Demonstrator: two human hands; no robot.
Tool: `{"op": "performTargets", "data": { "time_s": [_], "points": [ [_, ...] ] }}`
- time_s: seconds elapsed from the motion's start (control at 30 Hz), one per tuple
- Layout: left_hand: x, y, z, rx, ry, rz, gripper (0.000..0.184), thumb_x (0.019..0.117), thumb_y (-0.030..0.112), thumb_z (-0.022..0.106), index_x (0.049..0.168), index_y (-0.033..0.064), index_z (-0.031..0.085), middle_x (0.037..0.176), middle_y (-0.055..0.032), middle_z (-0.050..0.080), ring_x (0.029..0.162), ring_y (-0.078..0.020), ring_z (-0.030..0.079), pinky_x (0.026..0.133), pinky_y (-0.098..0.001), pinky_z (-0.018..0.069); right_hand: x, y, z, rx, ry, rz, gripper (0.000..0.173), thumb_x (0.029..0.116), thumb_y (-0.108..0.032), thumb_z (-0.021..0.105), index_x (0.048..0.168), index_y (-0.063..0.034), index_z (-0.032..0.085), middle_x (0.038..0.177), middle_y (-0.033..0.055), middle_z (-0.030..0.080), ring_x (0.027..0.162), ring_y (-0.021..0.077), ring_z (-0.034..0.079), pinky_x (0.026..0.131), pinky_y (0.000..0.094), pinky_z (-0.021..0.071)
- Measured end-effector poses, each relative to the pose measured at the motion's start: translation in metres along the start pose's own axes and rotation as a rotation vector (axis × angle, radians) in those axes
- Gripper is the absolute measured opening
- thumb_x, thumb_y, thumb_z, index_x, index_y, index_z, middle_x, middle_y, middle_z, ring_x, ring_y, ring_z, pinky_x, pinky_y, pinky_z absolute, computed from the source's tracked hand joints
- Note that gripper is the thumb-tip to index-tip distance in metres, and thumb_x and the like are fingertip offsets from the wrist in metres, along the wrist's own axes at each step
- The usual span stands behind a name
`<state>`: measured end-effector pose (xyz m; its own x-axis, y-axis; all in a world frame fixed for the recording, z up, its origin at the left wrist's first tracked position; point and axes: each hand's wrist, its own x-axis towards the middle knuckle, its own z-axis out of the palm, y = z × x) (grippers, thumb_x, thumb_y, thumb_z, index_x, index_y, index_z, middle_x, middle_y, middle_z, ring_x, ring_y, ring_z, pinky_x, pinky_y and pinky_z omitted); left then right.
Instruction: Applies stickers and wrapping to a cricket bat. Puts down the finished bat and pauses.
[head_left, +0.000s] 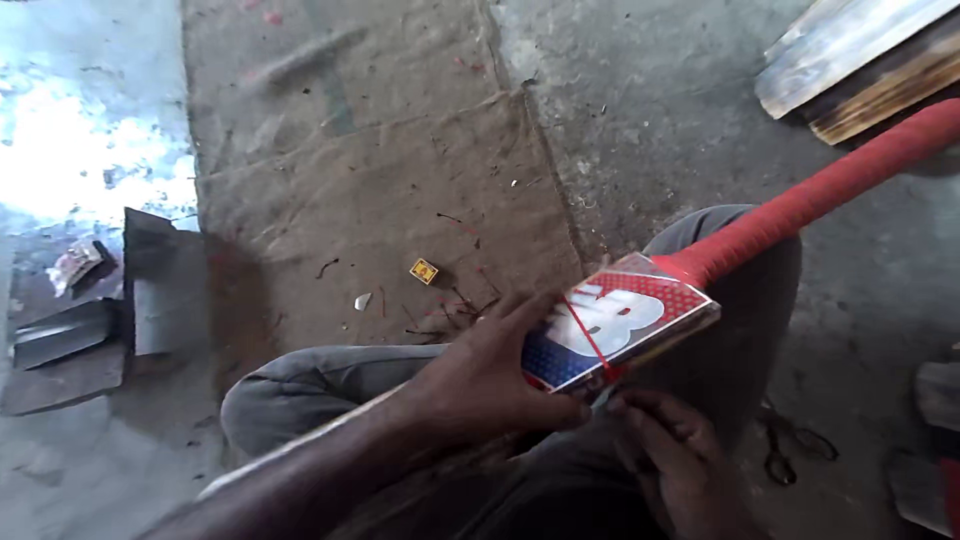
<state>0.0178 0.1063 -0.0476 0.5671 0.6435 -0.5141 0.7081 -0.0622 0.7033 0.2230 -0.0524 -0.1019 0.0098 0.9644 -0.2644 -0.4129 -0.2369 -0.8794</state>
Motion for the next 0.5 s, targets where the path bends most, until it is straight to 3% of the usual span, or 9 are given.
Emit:
{"op": "performTargets", "data": {
  "time_s": [0.03,0.1,0.17,0.3,0.37,0.4,0.47,0.5],
  "points": [
    [-0.002,0.003,-0.004,-0.181,-0.119,-0.061,0.103,0.0663,0.056,0.089,0.156,0.041,0.039,0.132,0.0054,0.06,0.101,-0.0105,0.068,0.079,-0.0392,0.0633,0.0,-0.005,0.002,0.009,-0.018,-0.013,0.019,0.1052,-0.017,0.058,0.113,-0.0087,0.073,0.076,-0.0002,0.061,0.057,0.0018,0.047,0.052,0.019,0.0423],
    [-0.003,0.003,-0.004,-0.537,-0.341,-0.152,0.094,0.0743,0.041,0.089,0.155,0.0365,0.042,0.112,-0.0071,0.072,0.085,-0.02,0.073,0.071,-0.0396,0.0646,0.003,-0.012,0.003,0.033,-0.054,-0.037,0.019,0.1055,-0.017,0.057,0.112,-0.0094,0.072,0.076,-0.0008,0.06,0.058,0.0012,0.047,0.052,0.0183,0.0416],
    [0.003,-0.007,0.001,-0.756,-0.527,-0.134,0.086,0.0827,0.04,0.082,0.157,0.0299,0.04,0.111,-0.0145,0.071,0.084,-0.0235,0.073,0.073,-0.04,0.0634,0.008,-0.014,0.003,0.053,-0.077,-0.045,0.019,0.1058,-0.017,0.056,0.113,-0.0084,0.072,0.076,-0.0001,0.059,0.058,0.0021,0.047,0.052,0.0189,0.0414],
    [0.021,-0.024,0.006,-0.895,-0.699,0.018,0.054,0.092,0.043,0.07,0.136,0.0143,0.06,0.104,-0.0097,0.07,0.084,-0.0137,0.069,0.074,-0.0311,0.0607,0.022,-0.017,0.003,0.075,-0.068,0.045,0.02,0.1051,-0.018,0.057,0.113,-0.0081,0.072,0.078,0.0021,0.059,0.057,0.0036,0.046,0.051,0.0196,0.0405],
    [0.021,-0.02,-0.011,-0.731,-0.59,0.012,0.045,0.0935,0.046,0.067,0.126,0.0147,0.066,0.099,-0.0044,0.071,0.081,-0.0103,0.069,0.071,-0.0282,0.0599,0.031,-0.022,0.006,0.078,-0.059,0.111,0.02,0.105,-0.021,0.058,0.112,-0.0092,0.072,0.079,0.0033,0.059,0.057,0.0047,0.046,0.051,0.0204,0.0406],
    [0.014,-0.016,-0.021,-0.552,-0.432,0.002,0.043,0.0942,0.048,0.067,0.127,0.0202,0.067,0.102,0.0,0.072,0.084,-0.0088,0.069,0.072,-0.0291,0.06,0.036,-0.027,0.01,0.079,-0.046,0.148,0.021,0.1049,-0.022,0.057,0.112,-0.01,0.073,0.076,0.0035,0.057,0.055,0.0054,0.044,0.049,0.021,0.0394],
    [-0.011,-0.002,-0.028,-0.023,0.046,0.018,0.053,0.0929,0.06,0.064,0.139,0.0359,0.061,0.123,0.0121,0.069,0.104,-0.0061,0.068,0.085,-0.0386,0.061,0.048,-0.037,0.02,0.072,-0.011,0.212,0.023,0.1049,-0.024,0.056,0.113,-0.013,0.073,0.07,0.0035,0.052,0.051,0.0067,0.04,0.046,0.0215,0.0352],
    [-0.025,0.006,-0.017,0.263,0.313,0.068,0.056,0.0925,0.061,0.063,0.141,0.0336,0.059,0.13,0.0105,0.065,0.113,-0.0096,0.064,0.089,-0.0448,0.0579,0.054,-0.041,0.025,0.078,-0.004,0.229,0.024,0.1059,-0.024,0.054,0.115,-0.0131,0.073,0.069,0.0044,0.051,0.051,0.0074,0.039,0.046,0.0217,0.0341]
  ]
}}
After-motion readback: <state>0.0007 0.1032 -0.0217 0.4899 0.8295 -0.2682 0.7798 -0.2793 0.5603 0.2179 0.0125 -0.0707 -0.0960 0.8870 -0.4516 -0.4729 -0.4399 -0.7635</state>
